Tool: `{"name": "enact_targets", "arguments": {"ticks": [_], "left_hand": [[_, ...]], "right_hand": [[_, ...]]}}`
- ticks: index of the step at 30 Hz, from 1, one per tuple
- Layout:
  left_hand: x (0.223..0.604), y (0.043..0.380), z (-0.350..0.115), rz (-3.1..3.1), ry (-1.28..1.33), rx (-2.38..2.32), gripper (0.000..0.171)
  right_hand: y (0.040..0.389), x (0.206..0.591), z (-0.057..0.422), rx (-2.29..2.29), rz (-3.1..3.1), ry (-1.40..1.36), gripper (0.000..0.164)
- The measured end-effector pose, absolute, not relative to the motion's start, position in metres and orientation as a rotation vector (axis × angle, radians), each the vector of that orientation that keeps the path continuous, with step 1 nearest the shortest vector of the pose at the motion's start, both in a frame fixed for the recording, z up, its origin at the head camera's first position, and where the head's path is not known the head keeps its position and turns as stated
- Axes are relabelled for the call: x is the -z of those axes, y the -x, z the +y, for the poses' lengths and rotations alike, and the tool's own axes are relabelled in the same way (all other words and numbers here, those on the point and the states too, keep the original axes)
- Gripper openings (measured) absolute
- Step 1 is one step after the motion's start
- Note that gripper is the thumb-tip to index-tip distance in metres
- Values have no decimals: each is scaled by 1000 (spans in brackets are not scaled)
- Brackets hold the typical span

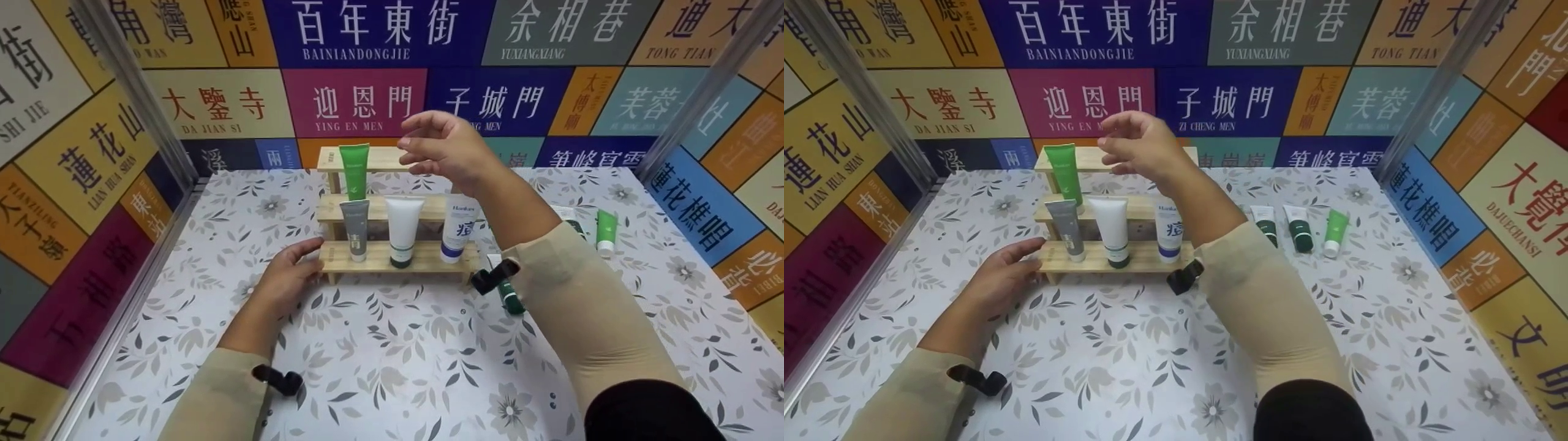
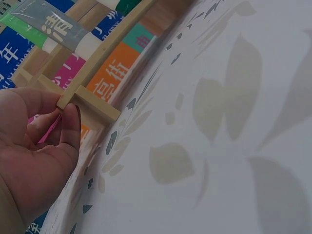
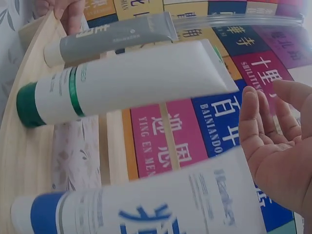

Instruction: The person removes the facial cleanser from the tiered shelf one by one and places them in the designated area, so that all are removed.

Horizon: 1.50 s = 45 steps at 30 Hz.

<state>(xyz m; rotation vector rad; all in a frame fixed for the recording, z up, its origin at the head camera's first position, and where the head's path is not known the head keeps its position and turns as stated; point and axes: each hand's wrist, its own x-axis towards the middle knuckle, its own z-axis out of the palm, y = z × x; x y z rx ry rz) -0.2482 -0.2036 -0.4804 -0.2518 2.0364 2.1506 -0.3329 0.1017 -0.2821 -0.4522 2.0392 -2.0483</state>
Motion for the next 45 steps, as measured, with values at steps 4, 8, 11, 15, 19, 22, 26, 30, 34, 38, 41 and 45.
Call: {"name": "enact_targets", "arguments": {"ticks": [4,8,11,15,19,22,26,30,34,38,41,45], "left_hand": [[482,248,-204,2025,235,-2161,53],[482,247,-205,2010,245,-2158,53],[481,248,-205,2022,256,-2144,53],[482,248,-206,2035,262,-2130,53],[482,247,-206,2032,282,-2123,53],[481,246,-205,2026,285,-2123,53],[480,246,-204,2017,281,-2126,52],[481,247,-204,2028,274,-2127,52],[483,248,-203,2052,243,-2129,53],[484,248,-203,2059,237,-2135,53],[483,248,-203,2059,242,-2140,52],[482,248,-204,2062,248,-2140,53]], "right_hand": [[335,283,83,1929,2116,447,27],[339,285,70,1851,2156,449,30],[341,287,63,1822,2174,444,31],[344,290,55,1797,2188,446,28],[346,294,49,1772,2194,453,23],[345,296,46,1759,2214,445,20],[345,297,45,1752,2256,427,20],[345,298,45,1757,2279,421,19],[345,299,46,1784,2289,430,18],[344,298,48,1803,2321,419,18],[342,293,51,1792,2345,396,18],[339,286,60,1794,2359,379,18]]}}
